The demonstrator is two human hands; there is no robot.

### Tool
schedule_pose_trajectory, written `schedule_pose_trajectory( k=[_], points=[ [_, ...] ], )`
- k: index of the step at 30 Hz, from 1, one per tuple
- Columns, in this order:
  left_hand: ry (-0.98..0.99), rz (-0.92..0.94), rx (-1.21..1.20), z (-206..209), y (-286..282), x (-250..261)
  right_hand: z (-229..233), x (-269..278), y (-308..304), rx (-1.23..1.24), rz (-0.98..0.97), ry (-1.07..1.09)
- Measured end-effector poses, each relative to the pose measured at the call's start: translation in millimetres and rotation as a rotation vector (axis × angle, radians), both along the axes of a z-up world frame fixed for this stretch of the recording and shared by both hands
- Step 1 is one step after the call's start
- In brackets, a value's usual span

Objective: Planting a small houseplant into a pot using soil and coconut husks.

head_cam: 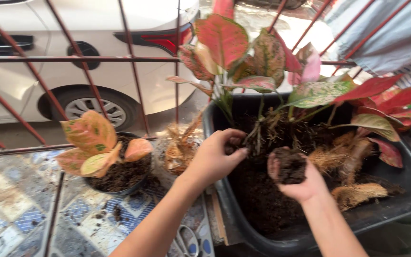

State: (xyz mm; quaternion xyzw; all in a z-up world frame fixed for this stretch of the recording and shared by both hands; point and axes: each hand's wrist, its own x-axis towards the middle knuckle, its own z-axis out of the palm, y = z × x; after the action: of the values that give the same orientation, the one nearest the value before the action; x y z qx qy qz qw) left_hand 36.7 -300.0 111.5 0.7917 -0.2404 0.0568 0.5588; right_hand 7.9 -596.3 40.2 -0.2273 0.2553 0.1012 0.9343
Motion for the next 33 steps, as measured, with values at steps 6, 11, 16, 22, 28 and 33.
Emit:
schedule_pose_trajectory(
  k=[6,11,16,22,28,33],
  points=[
    [0.427,-0.013,-0.161,-30,112,-20,55,3,49,0.158,-0.089,0.047],
    [0.534,0.158,-0.105,-121,194,-27,98,10,144,0.248,0.045,-0.018],
    [0.325,0.501,0.321,-111,235,-51,86,9,262,0.312,0.216,0.066],
    [0.099,0.754,0.659,-106,255,-47,-12,18,338,0.263,0.255,0.188],
    [0.430,0.689,0.810,-99,264,-39,-34,14,374,0.091,0.184,0.181],
    [0.235,0.763,0.725,-153,272,-35,-34,14,387,0.036,0.064,0.255]
  ],
)
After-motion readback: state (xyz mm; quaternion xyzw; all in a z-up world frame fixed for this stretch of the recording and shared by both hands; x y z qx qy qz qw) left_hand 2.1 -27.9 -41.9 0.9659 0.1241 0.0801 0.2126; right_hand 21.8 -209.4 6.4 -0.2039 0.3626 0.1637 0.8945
